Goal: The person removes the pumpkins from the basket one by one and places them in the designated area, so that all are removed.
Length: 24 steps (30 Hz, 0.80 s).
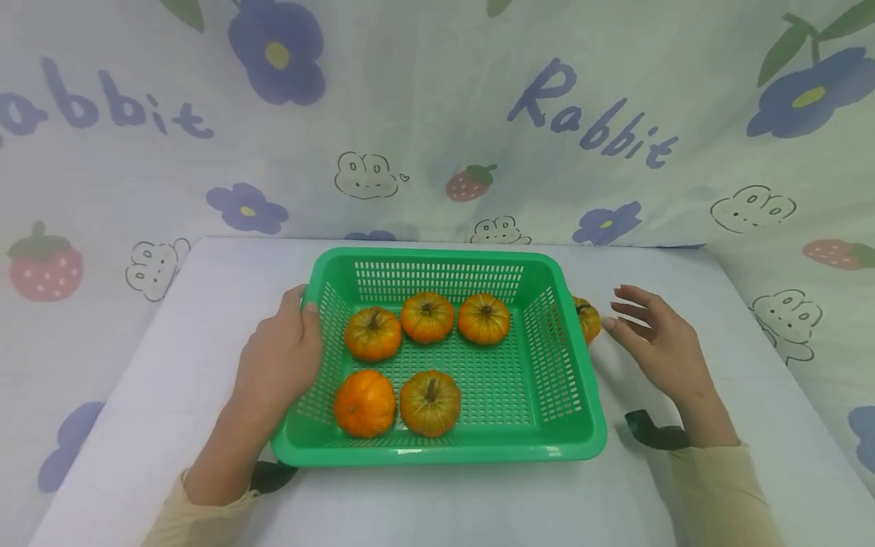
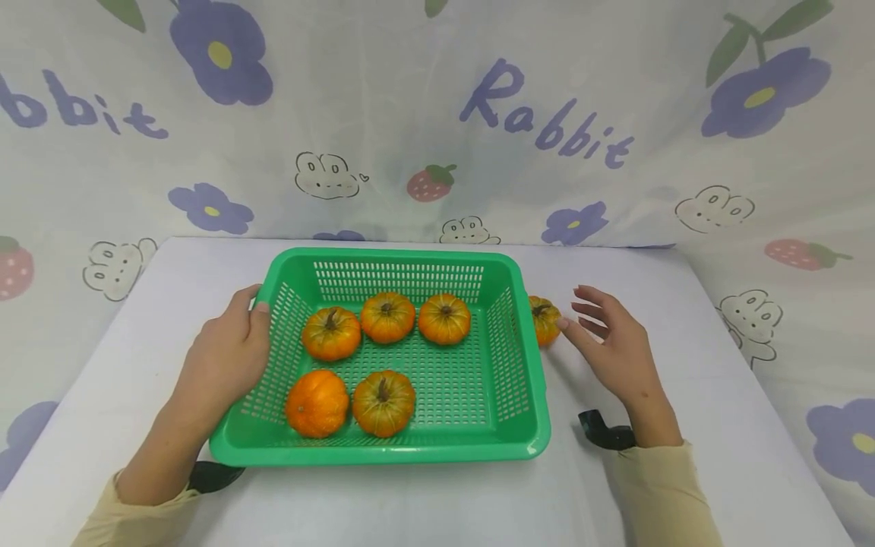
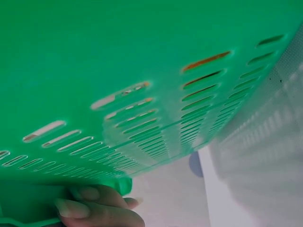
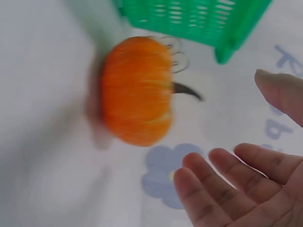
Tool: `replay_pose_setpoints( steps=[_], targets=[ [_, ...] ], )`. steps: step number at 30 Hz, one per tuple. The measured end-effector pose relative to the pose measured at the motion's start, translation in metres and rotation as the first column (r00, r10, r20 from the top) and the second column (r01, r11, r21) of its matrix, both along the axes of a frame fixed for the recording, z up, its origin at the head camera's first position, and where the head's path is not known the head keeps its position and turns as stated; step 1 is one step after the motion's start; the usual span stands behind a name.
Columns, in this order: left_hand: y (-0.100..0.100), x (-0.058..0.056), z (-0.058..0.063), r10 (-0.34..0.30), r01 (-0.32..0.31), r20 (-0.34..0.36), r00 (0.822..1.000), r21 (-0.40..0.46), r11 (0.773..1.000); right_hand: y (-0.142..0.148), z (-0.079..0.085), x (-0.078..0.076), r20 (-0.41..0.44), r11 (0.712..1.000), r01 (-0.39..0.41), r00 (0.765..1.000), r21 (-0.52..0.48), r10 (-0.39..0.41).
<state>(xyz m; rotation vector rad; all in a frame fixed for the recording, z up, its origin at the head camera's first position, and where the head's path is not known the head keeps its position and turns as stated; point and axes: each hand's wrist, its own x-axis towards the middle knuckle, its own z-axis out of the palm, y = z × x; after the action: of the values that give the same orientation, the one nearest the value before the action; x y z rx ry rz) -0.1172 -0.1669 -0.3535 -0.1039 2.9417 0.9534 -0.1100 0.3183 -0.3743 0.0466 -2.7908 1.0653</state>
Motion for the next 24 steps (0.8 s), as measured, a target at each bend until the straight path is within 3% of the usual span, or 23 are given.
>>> replay_pose_setpoints(
  steps=[6, 12, 19, 24],
  targets=[
    [0.0, -0.001, 0.001, -0.003, 0.003, -0.003, 1.0, -0.002, 1.0, -0.007, 0.018, 0.011, -0.045, 1.0, -0.029, 0.999, -0.004, 0.029],
    [0.001, -0.001, -0.002, 0.009, -0.009, 0.016, 1.0, 0.013, 1.0, -0.023, 0.029, 0.019, -0.075, 0.993, -0.115, 0.991, -0.027, 0.113],
    [0.0, -0.001, -0.002, 0.007, -0.007, 0.002, 1.0, 0.022, 1.0, -0.041, 0.046, 0.019, -0.159, 0.962, -0.272, 0.949, 0.032, 0.274],
    [0.0, -0.001, -0.002, 0.007, -0.008, 0.002, 1.0, 0.022, 1.0, -0.055, 0.058, 0.015, -0.11, 0.93, -0.353, 0.925, 0.1, 0.363]
  ],
)
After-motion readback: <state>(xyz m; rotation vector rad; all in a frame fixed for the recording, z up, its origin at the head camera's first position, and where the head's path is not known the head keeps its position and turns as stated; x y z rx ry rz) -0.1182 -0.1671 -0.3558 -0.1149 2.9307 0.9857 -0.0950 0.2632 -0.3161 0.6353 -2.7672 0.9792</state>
